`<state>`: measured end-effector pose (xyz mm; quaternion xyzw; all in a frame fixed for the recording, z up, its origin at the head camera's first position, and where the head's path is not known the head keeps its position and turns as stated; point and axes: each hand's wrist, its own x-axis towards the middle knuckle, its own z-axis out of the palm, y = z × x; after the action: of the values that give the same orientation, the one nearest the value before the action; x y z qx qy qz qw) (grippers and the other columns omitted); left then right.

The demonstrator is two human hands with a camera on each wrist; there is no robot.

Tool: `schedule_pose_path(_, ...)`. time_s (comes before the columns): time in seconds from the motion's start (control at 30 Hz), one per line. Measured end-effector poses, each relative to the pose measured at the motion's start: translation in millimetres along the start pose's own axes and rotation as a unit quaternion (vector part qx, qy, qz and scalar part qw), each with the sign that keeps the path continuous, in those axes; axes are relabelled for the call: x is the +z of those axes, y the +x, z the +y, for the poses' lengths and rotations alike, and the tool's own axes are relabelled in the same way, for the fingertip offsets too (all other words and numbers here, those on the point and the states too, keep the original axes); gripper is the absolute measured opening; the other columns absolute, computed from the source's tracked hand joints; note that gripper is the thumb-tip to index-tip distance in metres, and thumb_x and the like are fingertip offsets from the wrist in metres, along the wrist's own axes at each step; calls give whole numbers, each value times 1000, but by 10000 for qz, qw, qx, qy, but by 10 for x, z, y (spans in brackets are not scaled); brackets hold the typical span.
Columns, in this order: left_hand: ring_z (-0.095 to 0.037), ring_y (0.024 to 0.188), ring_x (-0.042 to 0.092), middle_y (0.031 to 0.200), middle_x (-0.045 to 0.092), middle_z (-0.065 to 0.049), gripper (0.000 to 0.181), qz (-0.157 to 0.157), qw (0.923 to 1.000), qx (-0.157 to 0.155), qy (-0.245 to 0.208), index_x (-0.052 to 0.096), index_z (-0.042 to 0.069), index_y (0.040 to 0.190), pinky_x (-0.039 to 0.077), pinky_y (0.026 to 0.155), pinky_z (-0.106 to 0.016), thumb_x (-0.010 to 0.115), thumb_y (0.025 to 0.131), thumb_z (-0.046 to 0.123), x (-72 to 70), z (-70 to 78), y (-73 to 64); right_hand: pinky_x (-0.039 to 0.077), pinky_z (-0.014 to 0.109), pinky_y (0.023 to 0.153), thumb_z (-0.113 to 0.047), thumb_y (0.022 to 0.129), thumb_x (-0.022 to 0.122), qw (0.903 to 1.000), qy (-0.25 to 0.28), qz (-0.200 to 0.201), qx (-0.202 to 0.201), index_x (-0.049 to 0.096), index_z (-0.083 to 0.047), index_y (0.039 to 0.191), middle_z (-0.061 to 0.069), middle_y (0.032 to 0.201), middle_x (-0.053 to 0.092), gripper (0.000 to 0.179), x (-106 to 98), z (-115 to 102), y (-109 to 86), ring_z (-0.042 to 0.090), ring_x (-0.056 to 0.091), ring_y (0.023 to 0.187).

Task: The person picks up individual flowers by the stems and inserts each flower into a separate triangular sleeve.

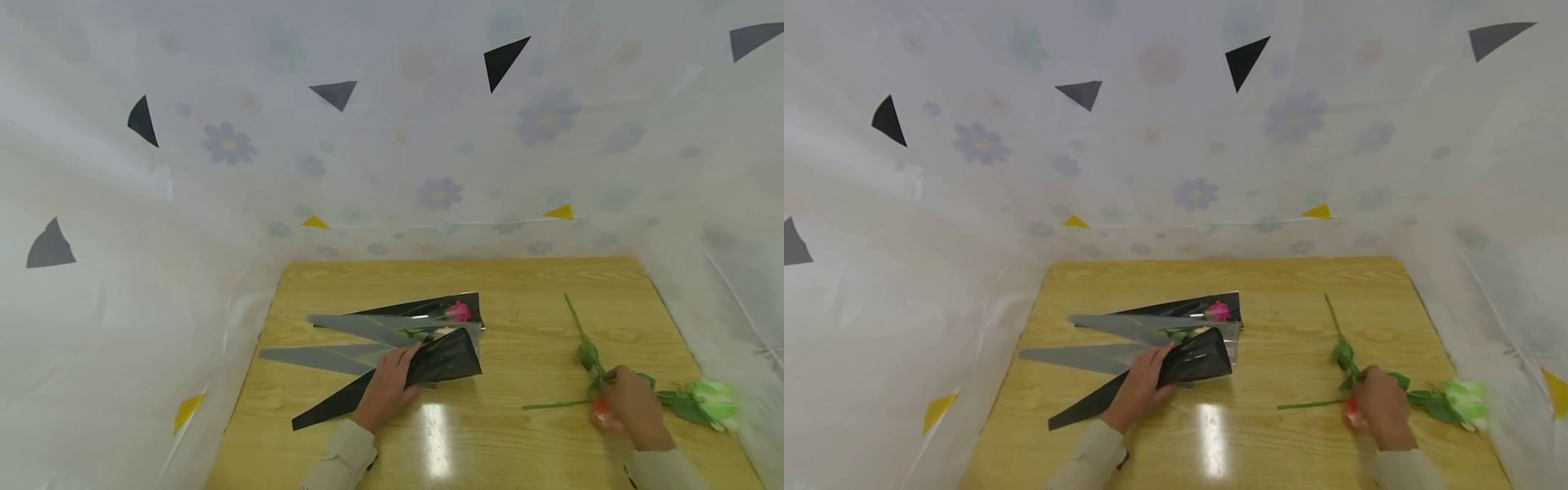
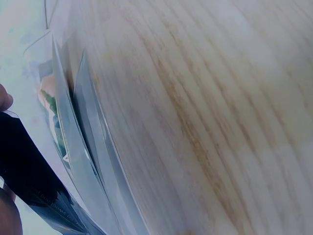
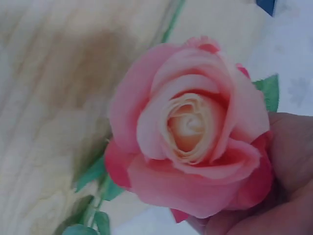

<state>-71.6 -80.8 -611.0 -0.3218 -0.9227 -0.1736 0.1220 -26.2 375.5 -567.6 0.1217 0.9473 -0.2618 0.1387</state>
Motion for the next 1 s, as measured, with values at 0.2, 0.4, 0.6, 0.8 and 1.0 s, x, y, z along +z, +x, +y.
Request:
schedule_pose_path(0.2,-18,117,43,132,42,-3,94,99,9999,-71,-71,15,18,150,37,95,-39,74,77,26,-38,-30,15,47,45,57,-9,86,55,9931,-63,766,-886,61,11,94,19,82,63,23,-135,-164,-52,26,60,66)
schedule_pose_path(0.4,-21,117,45,133,42,-5,90,151,9998,-102,-56,24,13,148,39,94,-42,77,75,23,-102,-113,21,48,42,57,-6,87,60,9754,-308,1013,-1932,64,5,95,10,80,65,14,-250,-281,-85,26,62,68)
schedule_pose_path(0.6,-21,119,43,134,41,-4,91,141,9998,-141,2,26,13,147,36,96,-42,78,73,24,-143,-249,-3,51,34,60,-4,83,66,9605,-486,638,-2665,66,-2,94,1,83,64,11,-404,-402,-148,20,62,73)
schedule_pose_path(0.8,-19,119,41,133,41,-4,94,81,9999,-81,59,19,16,149,34,96,-43,76,74,25,-163,-318,-39,45,16,61,-24,89,62,8745,-746,1746,-4463,68,-8,88,-5,82,63,17,-466,-423,-202,11,60,71)
schedule_pose_path(1.0,-21,118,41,131,42,-5,96,24,9999,-97,67,18,17,149,34,96,-44,77,74,24,-177,-315,-43,43,11,65,-43,99,33,8084,-740,2411,-5319,67,-10,83,-5,80,61,50,-488,-403,-215,10,58,70)
